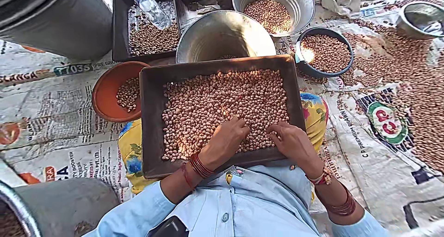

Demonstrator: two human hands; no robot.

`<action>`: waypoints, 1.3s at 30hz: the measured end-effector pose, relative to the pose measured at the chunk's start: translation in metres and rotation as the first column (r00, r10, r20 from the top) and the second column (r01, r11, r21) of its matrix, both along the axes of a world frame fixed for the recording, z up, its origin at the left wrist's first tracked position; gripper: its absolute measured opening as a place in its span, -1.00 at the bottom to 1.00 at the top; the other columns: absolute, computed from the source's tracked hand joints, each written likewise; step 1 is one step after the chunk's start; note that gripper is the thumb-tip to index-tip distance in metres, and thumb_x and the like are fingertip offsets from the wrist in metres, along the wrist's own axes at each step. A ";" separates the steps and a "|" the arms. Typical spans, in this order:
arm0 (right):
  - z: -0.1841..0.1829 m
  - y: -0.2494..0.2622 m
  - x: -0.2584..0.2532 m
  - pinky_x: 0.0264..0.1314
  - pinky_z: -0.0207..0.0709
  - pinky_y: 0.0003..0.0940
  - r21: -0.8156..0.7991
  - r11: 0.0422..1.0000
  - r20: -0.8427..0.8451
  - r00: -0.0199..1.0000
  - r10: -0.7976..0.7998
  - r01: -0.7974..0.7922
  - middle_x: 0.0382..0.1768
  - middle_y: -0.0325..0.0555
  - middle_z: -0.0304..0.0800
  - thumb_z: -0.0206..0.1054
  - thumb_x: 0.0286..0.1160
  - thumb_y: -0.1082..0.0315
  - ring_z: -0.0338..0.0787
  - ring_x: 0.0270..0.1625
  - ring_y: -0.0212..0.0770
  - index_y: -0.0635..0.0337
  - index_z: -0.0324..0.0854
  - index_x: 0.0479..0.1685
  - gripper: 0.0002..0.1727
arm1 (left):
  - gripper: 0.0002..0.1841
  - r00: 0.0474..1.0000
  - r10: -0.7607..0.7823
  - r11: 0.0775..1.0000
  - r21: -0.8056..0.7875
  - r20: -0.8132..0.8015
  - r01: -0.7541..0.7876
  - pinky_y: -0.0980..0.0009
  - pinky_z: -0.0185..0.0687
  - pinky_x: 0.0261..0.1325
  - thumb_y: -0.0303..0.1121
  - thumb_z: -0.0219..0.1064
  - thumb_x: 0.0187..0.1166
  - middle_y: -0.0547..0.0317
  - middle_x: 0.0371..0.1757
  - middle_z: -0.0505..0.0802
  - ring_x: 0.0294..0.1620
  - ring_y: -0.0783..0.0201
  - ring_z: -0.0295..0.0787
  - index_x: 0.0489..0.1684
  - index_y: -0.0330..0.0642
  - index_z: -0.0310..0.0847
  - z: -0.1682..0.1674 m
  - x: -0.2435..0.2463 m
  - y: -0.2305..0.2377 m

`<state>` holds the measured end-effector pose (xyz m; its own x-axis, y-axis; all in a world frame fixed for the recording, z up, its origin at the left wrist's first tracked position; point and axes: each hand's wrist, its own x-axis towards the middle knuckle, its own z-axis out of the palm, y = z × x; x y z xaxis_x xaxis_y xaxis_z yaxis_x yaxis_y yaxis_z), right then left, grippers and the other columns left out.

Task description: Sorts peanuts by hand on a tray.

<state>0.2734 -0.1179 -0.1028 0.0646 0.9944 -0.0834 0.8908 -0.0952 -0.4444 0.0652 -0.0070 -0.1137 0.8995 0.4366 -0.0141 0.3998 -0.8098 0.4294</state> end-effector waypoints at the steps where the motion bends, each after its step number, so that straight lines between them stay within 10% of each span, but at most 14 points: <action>1: -0.003 -0.001 -0.004 -0.21 0.68 0.14 -0.017 1.000 0.035 0.999 -0.001 0.001 -0.21 0.17 0.85 0.38 0.50 0.37 0.88 -0.19 0.19 0.21 0.83 -0.08 -0.83 | -0.84 0.999 -0.007 1.000 0.019 -0.032 0.008 -0.02 0.73 -0.09 -0.49 0.30 0.60 -0.15 -0.15 0.82 -0.03 -0.18 0.81 -0.07 -0.24 0.83 0.001 0.001 -0.001; 10: -0.015 0.000 -0.011 -0.27 0.68 0.11 0.007 1.000 0.097 0.995 0.001 -0.002 -0.20 0.15 0.85 0.37 0.52 0.32 0.89 -0.21 0.18 0.19 0.81 -0.07 -0.82 | -0.84 0.996 0.013 0.996 0.084 -0.083 -0.006 0.03 0.73 0.00 -0.50 0.27 0.61 -0.20 -0.09 0.81 0.04 -0.18 0.81 -0.09 -0.35 0.78 -0.003 0.003 -0.009; 14: -0.016 0.001 -0.005 -0.32 0.64 0.12 0.040 0.999 0.060 0.998 0.008 -0.011 -0.26 0.12 0.84 0.36 0.50 0.30 0.86 -0.27 0.16 0.17 0.81 -0.09 -0.81 | -0.83 0.987 0.114 0.972 -0.218 0.114 -0.087 0.06 0.76 0.11 -0.42 0.32 0.63 -0.09 -0.10 0.87 -0.01 0.00 0.86 -0.09 -0.30 0.81 0.005 -0.010 0.006; 20: -0.015 0.001 -0.005 -0.21 0.65 0.18 -0.015 1.000 0.024 1.000 -0.002 0.002 -0.20 0.16 0.85 0.40 0.54 0.21 0.87 -0.19 0.21 0.22 0.79 -0.03 -0.74 | -0.86 0.880 0.437 0.882 -0.284 0.188 -0.377 0.34 0.48 -0.46 -0.43 0.30 0.50 0.23 -0.50 0.67 -0.56 0.36 0.52 -0.10 -0.17 0.72 0.018 -0.036 0.039; 25: -0.015 0.006 -0.010 -0.15 0.67 0.21 -0.026 1.000 0.035 0.999 0.001 -0.001 -0.21 0.19 0.86 0.39 0.53 0.25 0.89 -0.15 0.23 0.29 0.78 -0.05 -0.74 | -0.76 0.954 0.287 0.932 -0.206 -0.085 -0.299 -0.05 0.69 0.07 -0.28 0.27 0.72 -0.08 -0.06 0.87 -0.07 -0.06 0.83 0.05 -0.21 0.80 0.018 -0.018 0.016; 33: -0.008 0.006 -0.009 -0.01 0.65 0.24 -0.142 0.989 0.013 0.999 -0.031 0.033 -0.11 0.21 0.87 0.37 0.57 0.32 0.87 -0.05 0.24 0.29 0.79 -0.04 -0.79 | -0.75 0.964 0.177 0.967 -0.149 -0.200 -0.209 -0.06 0.71 0.11 -0.35 0.23 0.73 -0.19 0.05 0.84 0.08 -0.15 0.85 0.11 -0.31 0.76 0.014 -0.006 0.005; 39: -0.006 0.005 -0.010 -0.06 0.66 0.24 -0.139 0.990 0.064 0.998 -0.028 0.037 -0.10 0.25 0.84 0.40 0.55 0.32 0.87 -0.05 0.28 0.32 0.76 -0.01 -0.77 | -0.84 0.889 0.428 0.880 -0.300 0.161 -0.369 0.20 0.50 -0.42 -0.45 0.27 0.45 0.15 -0.47 0.69 -0.51 0.25 0.56 -0.12 -0.21 0.72 0.021 -0.021 0.040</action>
